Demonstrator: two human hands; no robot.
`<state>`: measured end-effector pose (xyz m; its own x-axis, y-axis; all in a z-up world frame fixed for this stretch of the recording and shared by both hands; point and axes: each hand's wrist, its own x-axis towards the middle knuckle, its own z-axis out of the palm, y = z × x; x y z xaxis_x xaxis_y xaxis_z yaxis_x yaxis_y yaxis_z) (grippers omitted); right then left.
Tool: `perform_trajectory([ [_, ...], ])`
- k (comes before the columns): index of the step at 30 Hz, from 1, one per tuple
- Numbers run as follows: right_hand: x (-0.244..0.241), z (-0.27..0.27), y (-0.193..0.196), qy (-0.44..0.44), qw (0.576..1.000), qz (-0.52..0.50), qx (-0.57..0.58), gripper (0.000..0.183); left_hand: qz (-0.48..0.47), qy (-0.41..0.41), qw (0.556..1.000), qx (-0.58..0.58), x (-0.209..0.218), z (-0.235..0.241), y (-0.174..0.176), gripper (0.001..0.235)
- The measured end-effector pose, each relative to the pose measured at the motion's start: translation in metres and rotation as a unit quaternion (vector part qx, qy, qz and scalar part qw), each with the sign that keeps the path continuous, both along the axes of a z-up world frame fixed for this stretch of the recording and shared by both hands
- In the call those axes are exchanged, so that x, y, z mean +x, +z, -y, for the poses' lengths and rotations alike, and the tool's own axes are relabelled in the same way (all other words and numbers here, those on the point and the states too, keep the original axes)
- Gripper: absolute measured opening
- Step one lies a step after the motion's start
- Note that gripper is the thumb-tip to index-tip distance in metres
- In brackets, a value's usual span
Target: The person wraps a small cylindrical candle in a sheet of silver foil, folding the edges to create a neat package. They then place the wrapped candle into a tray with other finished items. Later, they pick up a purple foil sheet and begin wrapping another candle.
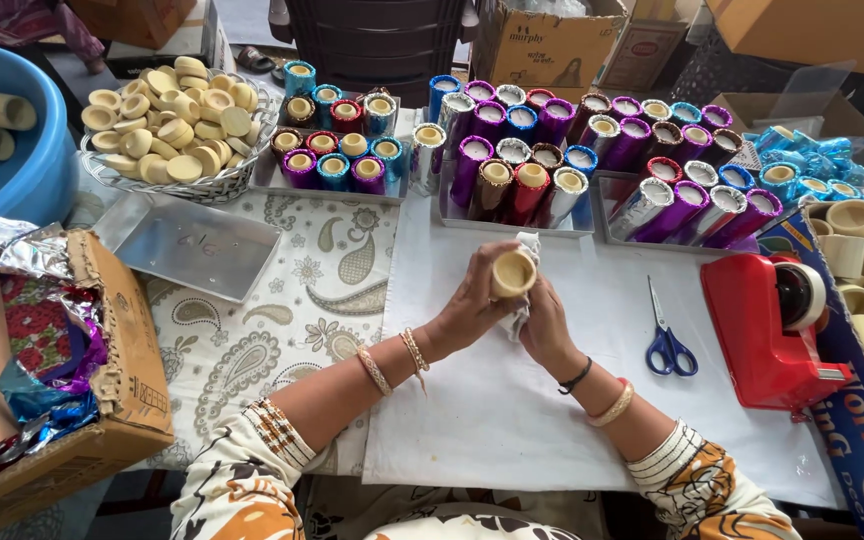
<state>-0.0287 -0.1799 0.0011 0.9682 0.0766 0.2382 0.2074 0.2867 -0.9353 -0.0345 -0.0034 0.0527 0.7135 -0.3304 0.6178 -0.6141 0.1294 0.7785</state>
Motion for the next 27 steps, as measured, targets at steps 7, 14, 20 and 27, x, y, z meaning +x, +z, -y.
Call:
perform_trajectory([
  [7,0.012,0.017,-0.012,0.096,0.962,-0.237,0.095,0.03,0.228,0.053,0.961,0.15,0.005,-0.01,0.002,0.077],
  [14,0.028,0.04,-0.002,0.17,0.956,-0.23,-0.07,0.036,0.139,0.043,0.986,0.081,0.022,-0.021,0.004,0.074],
  [20,0.011,0.05,0.087,-0.114,0.761,0.052,-0.636,0.051,0.134,0.113,0.978,0.113,0.038,-0.026,-0.013,0.072],
  [27,0.028,0.081,0.084,-0.102,0.598,0.014,-0.795,0.043,-0.09,0.07,0.98,0.16,0.053,-0.034,-0.033,0.066],
])
